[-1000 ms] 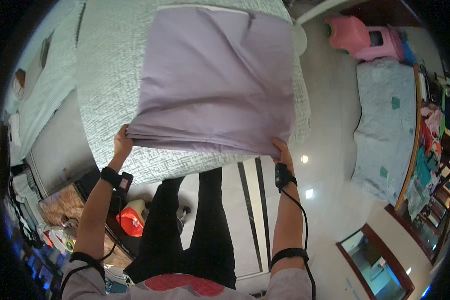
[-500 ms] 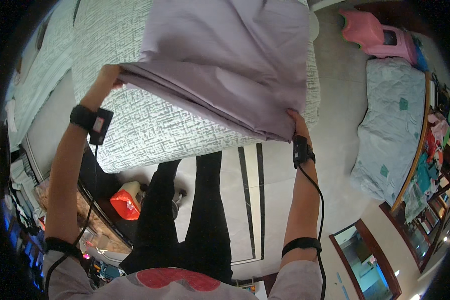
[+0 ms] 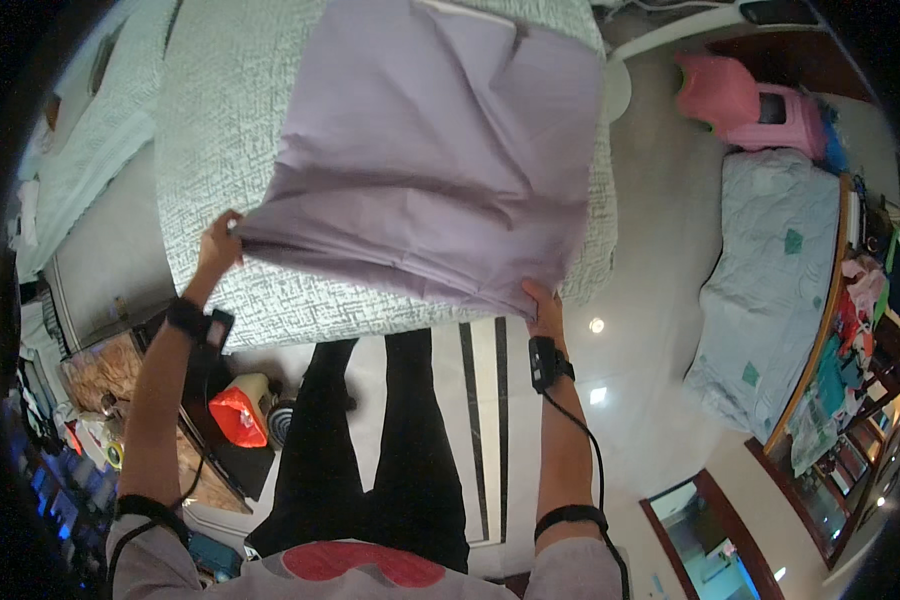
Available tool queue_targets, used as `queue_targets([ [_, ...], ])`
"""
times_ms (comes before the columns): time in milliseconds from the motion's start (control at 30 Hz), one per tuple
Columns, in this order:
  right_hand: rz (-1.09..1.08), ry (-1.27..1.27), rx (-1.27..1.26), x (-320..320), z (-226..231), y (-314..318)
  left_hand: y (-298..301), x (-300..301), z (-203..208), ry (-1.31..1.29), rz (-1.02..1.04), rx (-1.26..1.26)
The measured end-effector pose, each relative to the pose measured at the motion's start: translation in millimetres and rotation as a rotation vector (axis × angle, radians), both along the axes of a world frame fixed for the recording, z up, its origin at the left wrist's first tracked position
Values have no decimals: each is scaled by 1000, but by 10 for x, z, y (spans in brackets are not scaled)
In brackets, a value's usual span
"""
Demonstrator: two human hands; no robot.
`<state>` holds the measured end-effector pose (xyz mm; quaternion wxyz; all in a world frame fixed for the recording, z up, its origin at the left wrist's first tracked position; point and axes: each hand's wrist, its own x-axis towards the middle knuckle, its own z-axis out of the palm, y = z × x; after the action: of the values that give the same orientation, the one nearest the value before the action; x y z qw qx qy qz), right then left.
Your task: Folding a purple pillowcase and then a pink pillowcase on the bed.
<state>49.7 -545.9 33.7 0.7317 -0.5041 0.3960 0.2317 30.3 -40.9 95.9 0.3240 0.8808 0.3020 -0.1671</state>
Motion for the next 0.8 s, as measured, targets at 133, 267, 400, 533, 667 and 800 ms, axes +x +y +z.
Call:
queue_targets([
  [133, 362, -353, -332, 8, 834, -229, -129, -256, 1120, -297, -260, 186],
  [267, 346, -543, -447, -264, 2777, -199, 292, -529, 2542, -442, -153, -264],
  [400, -66, -696, -248, -682, 4088, 182, 383, -891, 3855, -645, -27, -348],
  [533, 524, -881, -138, -720, 4282, -200, 703, -1123, 4344, -332, -71, -211],
  [667, 179, -29, 796, -299, 4353, -33, 1069, -1159, 4331, -370, -47, -259],
  [800, -119, -81, 716, 122, 4521, 552, 1689, -914, 4200, -655, -94, -146],
])
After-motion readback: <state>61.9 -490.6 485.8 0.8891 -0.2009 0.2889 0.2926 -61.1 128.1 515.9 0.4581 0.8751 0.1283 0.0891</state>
